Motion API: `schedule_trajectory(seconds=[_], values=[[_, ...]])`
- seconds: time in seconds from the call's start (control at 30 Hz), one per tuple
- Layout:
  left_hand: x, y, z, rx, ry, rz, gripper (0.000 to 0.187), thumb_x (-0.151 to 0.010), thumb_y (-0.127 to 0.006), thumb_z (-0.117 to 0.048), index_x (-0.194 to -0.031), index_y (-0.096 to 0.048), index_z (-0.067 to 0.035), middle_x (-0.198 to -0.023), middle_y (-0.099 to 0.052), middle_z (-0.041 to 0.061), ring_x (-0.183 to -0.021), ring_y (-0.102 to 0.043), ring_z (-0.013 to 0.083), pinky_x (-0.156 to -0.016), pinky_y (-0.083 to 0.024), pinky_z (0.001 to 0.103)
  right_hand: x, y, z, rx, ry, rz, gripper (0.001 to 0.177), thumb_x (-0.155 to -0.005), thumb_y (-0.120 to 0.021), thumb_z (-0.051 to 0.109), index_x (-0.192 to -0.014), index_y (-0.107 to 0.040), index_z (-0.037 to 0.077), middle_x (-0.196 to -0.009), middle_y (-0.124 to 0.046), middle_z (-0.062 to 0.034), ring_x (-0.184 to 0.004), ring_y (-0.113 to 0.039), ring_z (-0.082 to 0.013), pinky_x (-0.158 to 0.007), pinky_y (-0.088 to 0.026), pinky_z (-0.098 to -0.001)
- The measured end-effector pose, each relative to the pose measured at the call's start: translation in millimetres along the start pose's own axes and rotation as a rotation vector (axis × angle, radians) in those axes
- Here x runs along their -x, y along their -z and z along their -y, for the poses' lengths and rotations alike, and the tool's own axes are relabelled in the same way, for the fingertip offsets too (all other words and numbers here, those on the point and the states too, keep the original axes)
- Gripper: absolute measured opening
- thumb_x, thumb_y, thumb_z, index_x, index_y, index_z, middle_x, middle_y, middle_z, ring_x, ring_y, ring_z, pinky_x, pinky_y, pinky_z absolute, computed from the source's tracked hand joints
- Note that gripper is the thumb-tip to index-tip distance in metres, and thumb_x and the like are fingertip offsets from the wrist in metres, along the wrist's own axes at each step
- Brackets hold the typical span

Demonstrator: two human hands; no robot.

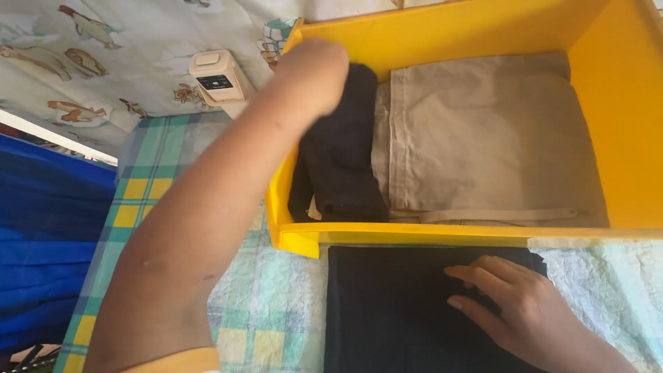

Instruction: Folding a black shirt and beige pants and organizing them into a yellow storage bin.

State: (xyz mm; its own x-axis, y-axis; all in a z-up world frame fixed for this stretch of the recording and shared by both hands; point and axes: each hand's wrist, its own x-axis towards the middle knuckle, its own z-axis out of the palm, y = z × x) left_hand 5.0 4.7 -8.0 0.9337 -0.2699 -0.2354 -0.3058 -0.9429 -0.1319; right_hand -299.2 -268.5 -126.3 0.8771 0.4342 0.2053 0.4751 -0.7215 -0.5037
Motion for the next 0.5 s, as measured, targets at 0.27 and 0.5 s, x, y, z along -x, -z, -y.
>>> schedule_trajectory(seconds=[0.27,0.5], values=[[105,76,-44,-0.223,-0.166,0.153,0.060,-0.092,-0.075,-0.065,-0.103,-0.073,-0.006,-0.103,-0.074,0.014,-0.096,-0.069,0.0384,-0.084,-0.056,0.053,0,2,2,0.013,0.010,-0.010,0.038,-0.084,-0.076,0.040,-0.119,-0.072,0.026,-0.085,-0.071,0.0065,-0.072,-0.075,-0.0151,-0.068,-0.061,-0.0310],[120,77,-52,-0.432,-0.184,0.503,0.086,-0.073,-0.089,-0.066,-0.139,-0.064,-0.016,-0.133,-0.071,0.006,-0.119,-0.067,0.0338,-0.096,-0.055,0.048,1,1,3,0.040,-0.001,-0.010,0.037,-0.084,-0.076,0.041,-0.118,-0.072,0.026,-0.085,-0.070,0.0061,-0.071,-0.075,-0.0169,-0.066,-0.062,-0.0321]])
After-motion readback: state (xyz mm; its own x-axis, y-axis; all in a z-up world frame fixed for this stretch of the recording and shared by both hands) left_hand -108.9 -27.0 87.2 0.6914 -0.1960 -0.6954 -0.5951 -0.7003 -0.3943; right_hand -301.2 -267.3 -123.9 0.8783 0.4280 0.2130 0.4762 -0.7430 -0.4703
